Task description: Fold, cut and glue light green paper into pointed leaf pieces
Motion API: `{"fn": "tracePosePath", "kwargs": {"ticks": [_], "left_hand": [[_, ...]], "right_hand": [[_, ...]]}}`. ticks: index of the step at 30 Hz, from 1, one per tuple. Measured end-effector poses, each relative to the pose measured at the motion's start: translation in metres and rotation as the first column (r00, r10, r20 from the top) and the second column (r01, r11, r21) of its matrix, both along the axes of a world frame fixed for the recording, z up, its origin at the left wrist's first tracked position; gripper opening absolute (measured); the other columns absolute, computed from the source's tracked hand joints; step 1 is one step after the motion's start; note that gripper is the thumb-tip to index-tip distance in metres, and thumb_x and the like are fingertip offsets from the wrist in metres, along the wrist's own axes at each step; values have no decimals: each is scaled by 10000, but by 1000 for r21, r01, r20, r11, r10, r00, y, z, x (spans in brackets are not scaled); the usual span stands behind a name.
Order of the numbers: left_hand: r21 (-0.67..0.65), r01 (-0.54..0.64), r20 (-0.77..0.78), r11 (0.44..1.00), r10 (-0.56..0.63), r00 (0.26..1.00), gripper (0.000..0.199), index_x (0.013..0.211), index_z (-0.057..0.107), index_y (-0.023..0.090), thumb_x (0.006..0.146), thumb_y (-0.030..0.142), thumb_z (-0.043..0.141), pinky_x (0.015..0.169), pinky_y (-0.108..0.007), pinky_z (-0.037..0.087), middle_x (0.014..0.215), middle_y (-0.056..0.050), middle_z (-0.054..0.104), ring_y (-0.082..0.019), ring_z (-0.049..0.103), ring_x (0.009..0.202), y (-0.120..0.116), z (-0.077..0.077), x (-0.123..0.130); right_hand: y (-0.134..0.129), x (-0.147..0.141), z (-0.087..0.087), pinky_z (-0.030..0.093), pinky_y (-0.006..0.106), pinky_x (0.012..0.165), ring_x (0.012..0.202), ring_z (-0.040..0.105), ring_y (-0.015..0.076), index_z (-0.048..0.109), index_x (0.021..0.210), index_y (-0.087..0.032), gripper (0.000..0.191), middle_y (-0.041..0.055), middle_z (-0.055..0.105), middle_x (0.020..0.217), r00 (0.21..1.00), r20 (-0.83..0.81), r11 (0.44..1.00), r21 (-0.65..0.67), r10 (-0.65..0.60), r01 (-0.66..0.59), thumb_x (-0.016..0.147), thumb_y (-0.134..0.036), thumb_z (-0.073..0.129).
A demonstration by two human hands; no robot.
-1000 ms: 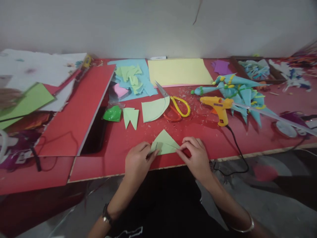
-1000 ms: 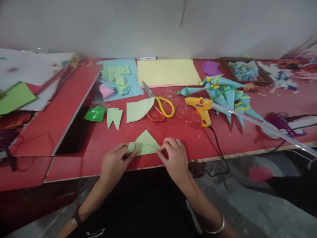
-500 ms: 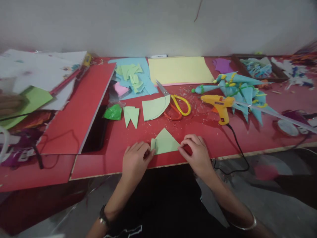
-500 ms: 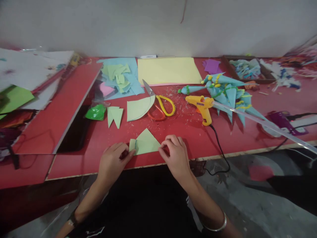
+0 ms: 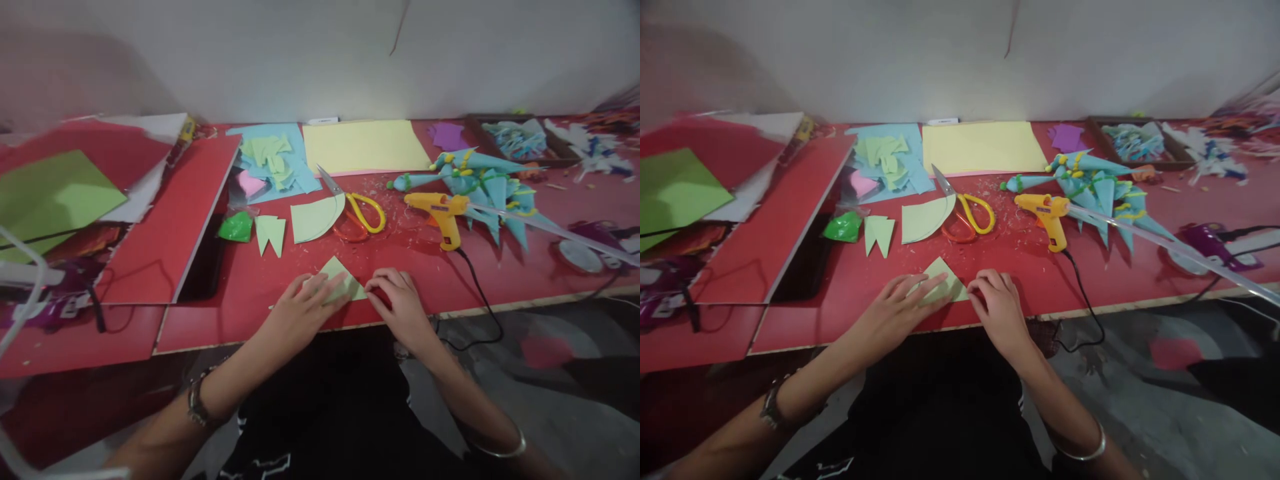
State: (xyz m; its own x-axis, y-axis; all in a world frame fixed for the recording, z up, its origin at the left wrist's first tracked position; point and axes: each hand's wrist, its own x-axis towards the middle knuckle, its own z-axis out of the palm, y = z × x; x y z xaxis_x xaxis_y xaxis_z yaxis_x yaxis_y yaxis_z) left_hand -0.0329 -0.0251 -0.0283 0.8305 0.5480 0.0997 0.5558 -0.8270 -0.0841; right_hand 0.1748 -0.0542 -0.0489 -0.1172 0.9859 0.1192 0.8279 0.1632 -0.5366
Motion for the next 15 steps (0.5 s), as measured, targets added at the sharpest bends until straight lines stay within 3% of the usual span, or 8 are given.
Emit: {"fn": "tracePosePath", "kwargs": {"ticks": [5,10,15], "left_hand": [[-66,-5,-78,998,-1,997,498,1279,389,276,825,69,369,862,-329,368,1311,-3,454,-191,463,1071,-4,3,1],[-111,-49,-96,993,38,995,515,1269,393,228,798,26,348,816,-319,374,1253,-18,504,-178,505,1010,-17,5,-17],[-125,-106,-85,987,96,992,512,1240,428,192,778,2,316,871,-340,352,1231,-19,534,-176,515,1031,-26,8,-31]], "right_hand": [[0,0,0,366,349,785,862,476,192,564,827,-210,111,38,554,938,1000,13,1000,20,0,0,840,-226,454],[0,1,0,379,348,782,847,485,190,571,816,-215,117,40,557,931,998,55,999,50,20,-22,836,-219,455],[-4,-2,2,388,355,811,954,477,210,594,993,-234,227,78,548,1028,960,270,982,149,76,-120,838,-155,449]]}}
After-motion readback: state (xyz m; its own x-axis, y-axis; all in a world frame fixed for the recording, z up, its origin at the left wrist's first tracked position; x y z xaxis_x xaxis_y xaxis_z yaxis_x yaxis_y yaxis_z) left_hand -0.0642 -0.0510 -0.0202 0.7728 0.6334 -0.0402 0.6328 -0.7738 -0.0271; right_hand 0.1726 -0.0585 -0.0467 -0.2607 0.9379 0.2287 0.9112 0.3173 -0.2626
